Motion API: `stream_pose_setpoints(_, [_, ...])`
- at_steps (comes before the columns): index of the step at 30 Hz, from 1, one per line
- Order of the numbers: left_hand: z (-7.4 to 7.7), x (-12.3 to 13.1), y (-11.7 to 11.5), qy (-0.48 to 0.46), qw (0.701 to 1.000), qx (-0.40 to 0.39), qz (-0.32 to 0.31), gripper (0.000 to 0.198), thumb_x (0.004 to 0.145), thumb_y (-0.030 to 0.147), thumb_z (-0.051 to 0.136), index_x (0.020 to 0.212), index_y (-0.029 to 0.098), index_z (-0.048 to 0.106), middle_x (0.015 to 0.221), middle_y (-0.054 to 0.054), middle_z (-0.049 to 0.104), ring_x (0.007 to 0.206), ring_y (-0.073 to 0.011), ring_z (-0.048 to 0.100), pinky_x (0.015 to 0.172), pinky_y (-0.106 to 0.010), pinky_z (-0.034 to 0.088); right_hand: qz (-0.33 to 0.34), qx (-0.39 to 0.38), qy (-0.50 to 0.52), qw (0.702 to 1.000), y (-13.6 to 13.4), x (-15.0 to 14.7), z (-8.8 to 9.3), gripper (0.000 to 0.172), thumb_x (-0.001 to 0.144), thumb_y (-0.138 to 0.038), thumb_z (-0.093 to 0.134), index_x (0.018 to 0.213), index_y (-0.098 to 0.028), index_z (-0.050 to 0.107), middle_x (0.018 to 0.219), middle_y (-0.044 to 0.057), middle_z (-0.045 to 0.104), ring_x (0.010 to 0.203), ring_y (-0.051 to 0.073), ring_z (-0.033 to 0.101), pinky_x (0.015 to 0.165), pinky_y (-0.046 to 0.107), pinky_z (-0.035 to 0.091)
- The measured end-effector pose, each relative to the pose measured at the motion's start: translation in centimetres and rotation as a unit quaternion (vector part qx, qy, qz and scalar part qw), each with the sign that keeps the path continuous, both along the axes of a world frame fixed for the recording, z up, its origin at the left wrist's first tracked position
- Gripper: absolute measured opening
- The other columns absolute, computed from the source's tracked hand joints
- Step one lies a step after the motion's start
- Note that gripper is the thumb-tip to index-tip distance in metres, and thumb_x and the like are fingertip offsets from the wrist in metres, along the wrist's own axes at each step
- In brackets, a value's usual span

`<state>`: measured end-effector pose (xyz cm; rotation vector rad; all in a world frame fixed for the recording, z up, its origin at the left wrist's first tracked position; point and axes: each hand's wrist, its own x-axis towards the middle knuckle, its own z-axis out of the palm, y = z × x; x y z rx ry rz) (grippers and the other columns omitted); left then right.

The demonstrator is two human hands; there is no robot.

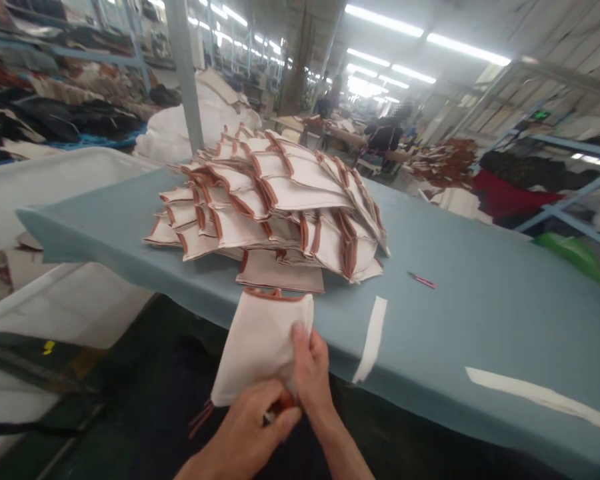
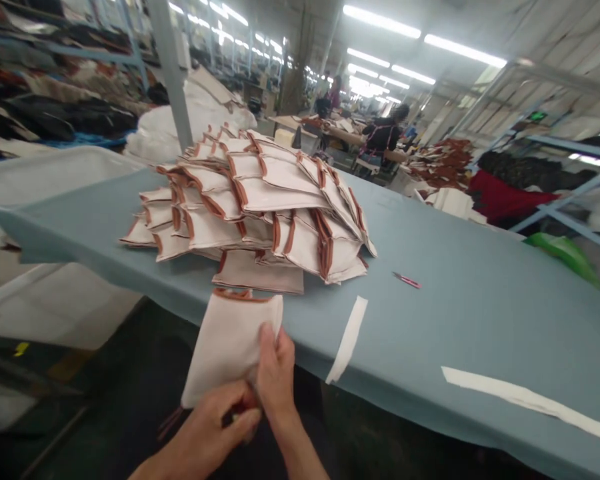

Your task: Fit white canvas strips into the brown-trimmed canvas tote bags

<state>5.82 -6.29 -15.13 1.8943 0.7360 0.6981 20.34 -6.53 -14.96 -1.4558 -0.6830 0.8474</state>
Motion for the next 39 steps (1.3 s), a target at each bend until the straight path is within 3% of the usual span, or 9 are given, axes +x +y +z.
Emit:
stream_pose_setpoints(3, [1.1,-1.0,-1.7,0.0,1.0,-0.013,-0.016,0.023,0.098,0.024,0.064,0.075,0.024,0.068,0.068,0.004,0.074,0.06,-0.0154,0.07,0.062,-0.021,0.055,0.091,0.042,-0.306,0.947,-3.2,3.0,1.4,0.055,0.114,-0.057,0.044,0.088,-0.017,0.072,0.075,0.004,0.069,0.068,0.018,0.059,0.065,0.03,0.045])
stream_pose_setpoints(5, [2.3,-2.1,-1.5,-0.025,0.995,0.045,0.081,0.016,0.101,0.025,0.064,0.088,0.028,0.073,0.082,0.003,0.079,0.073,-0.0176,0.076,0.075,-0.023,0.06,0.153,0.092,-0.452,0.874,-5.2,4.5,2.8,0.052,0.118,-0.047,0.038,0.093,-0.018,0.074,0.077,0.006,0.071,0.069,0.019,0.062,0.066,0.031,0.044])
stream_pose_setpoints(7, [3.4,-2.7,-1.0,-0.042,0.977,0.111,0.177,0.01,0.097,0.027,0.071,0.104,0.032,0.077,0.099,0.002,0.084,0.088,-0.0206,0.08,0.089,-0.027,0.062,0.172,0.116,-0.534,0.819,-7.0,5.2,4.1,0.049,0.12,-0.04,0.037,0.099,-0.018,0.075,0.076,0.006,0.072,0.067,0.019,0.062,0.063,0.031,0.042])
stream_pose_setpoints(9, [4.0,-2.8,-0.8,-0.05,0.973,0.121,0.188,0.01,0.094,0.026,0.073,0.099,0.033,0.078,0.094,0.005,0.083,0.083,-0.0177,0.08,0.082,-0.022,0.063,0.169,0.116,-0.558,0.804,-8.5,5.3,4.9,0.046,0.12,-0.037,0.037,0.1,-0.018,0.074,0.076,0.006,0.072,0.066,0.019,0.063,0.062,0.032,0.042])
stream_pose_setpoints(18, [3.1,-2.4,-4.5,-0.01,0.985,0.115,0.126,0.003,0.091,0.026,0.075,0.09,0.029,0.074,0.086,0.001,0.079,0.076,-0.0217,0.074,0.071,-0.03,0.061,0.155,0.11,-0.484,0.854,-13.0,3.7,5.1,0.034,0.119,-0.032,0.042,0.107,-0.021,0.071,0.089,0.006,0.077,0.075,0.021,0.069,0.07,0.032,0.047])
stream_pose_setpoints(26, [6.9,-3.1,-4.3,0.091,0.993,-0.057,0.045,0.018,0.094,0.033,0.06,0.085,0.026,0.074,0.084,0.0,0.08,0.076,-0.0223,0.073,0.07,-0.028,0.058,0.246,0.098,-0.509,0.819,-13.1,0.9,5.3,0.041,0.119,-0.035,0.034,0.112,-0.017,0.07,0.095,0.011,0.078,0.078,0.024,0.068,0.071,0.036,0.051])
stream_pose_setpoints(29, [7.7,-3.7,-3.4,0.109,0.989,-0.101,-0.001,0.021,0.093,0.031,0.056,0.079,0.026,0.071,0.077,0.002,0.077,0.072,-0.0207,0.07,0.067,-0.026,0.055,0.253,0.067,-0.401,0.878,-13.4,-0.2,5.7,0.04,0.119,-0.043,0.036,0.117,-0.021,0.069,0.103,0.008,0.077,0.088,0.022,0.071,0.079,0.033,0.053])
stream_pose_setpoints(33, [8.0,-3.8,-3.0,0.105,0.989,-0.108,-0.009,0.021,0.093,0.031,0.057,0.08,0.025,0.073,0.076,0.002,0.077,0.072,-0.0206,0.069,0.066,-0.026,0.053,0.187,0.0,-0.204,0.961,-13.4,-0.7,6.3,0.038,0.108,-0.06,0.059,0.103,-0.024,0.071,0.09,0.001,0.071,0.078,0.018,0.063,0.072,0.028,0.049])
stream_pose_setpoints(39, [7.7,-3.8,-3.2,0.096,0.986,-0.13,-0.034,0.021,0.091,0.03,0.056,0.078,0.024,0.071,0.071,0.002,0.069,0.064,-0.0183,0.06,0.057,-0.025,0.046,0.276,-0.075,0.038,0.958,-11.6,0.2,7.4,0.042,0.091,-0.059,0.077,0.089,-0.02,0.06,0.074,-0.005,0.054,0.066,0.012,0.045,0.06,0.023,0.037])
